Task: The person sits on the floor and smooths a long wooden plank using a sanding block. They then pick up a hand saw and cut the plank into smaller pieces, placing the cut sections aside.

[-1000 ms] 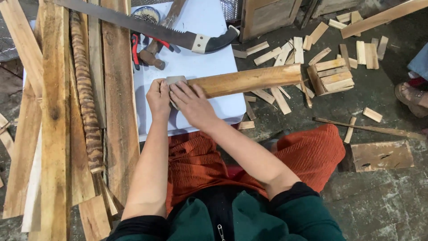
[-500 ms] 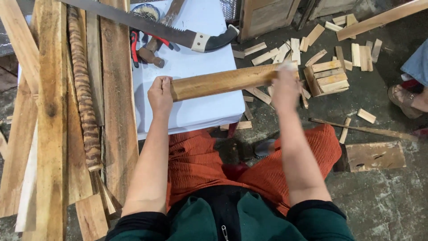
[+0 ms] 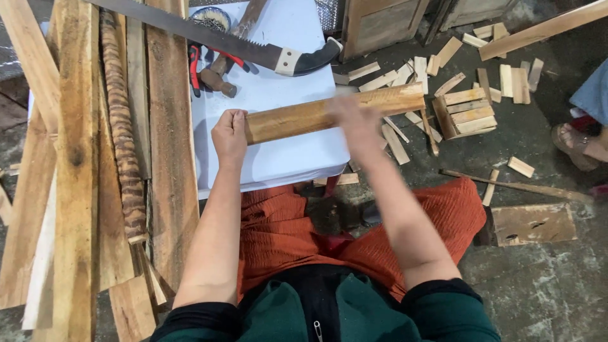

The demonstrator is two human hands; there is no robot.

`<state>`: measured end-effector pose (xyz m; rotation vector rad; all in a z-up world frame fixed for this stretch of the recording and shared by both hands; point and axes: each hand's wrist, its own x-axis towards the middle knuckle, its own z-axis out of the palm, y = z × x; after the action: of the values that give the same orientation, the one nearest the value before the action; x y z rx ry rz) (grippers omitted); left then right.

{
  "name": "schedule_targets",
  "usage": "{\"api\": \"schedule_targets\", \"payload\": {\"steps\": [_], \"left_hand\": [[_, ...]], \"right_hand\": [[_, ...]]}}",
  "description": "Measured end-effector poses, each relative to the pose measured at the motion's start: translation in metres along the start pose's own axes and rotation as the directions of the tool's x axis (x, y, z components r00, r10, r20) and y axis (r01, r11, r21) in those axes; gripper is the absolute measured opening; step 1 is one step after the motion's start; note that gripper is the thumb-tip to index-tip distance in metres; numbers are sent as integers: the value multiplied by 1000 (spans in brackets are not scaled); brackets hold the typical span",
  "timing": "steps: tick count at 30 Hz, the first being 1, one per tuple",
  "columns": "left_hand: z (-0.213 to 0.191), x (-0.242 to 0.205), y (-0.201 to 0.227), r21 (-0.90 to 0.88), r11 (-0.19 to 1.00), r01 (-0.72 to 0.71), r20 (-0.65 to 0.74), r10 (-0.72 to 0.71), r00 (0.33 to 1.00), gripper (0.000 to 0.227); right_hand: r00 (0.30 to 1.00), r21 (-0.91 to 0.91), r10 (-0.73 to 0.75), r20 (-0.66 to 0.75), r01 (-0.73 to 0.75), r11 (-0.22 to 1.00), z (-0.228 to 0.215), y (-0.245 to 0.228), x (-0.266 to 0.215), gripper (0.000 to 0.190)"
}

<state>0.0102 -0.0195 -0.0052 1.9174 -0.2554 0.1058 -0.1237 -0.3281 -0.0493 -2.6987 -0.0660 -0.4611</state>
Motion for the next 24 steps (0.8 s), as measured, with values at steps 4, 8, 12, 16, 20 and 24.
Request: {"api": "schedule_targets", "payload": {"steps": [4, 8, 12, 16, 20, 24], "left_hand": [[0, -2, -1, 6, 1000, 19, 4, -19, 1000, 22], [1, 0, -2, 19, 999, 28, 9, -28, 1000, 22], [0, 0, 1, 38, 999, 19, 7, -19, 1000, 22], [-3, 0, 3, 38, 999, 11, 29, -12, 1000, 24], [-4, -1, 2, 24, 1000, 11, 35, -12, 999, 23], [-6, -1, 9, 56, 998, 1, 28, -2, 1000, 22]], "right_hand": [[910, -371, 334, -244, -406, 835, -49, 123, -43, 47], [883, -641, 212, -420, -453, 619, -16, 158, -43, 46], [969, -399, 130, -211, -207, 893, 5, -52, 0, 35], [979, -102, -43, 198, 64, 993, 4, -123, -3, 47], [865, 60, 459, 203, -479, 876, -87, -129, 9, 50], [916, 43, 220, -336, -219, 975, -77, -4, -39, 36]]}}
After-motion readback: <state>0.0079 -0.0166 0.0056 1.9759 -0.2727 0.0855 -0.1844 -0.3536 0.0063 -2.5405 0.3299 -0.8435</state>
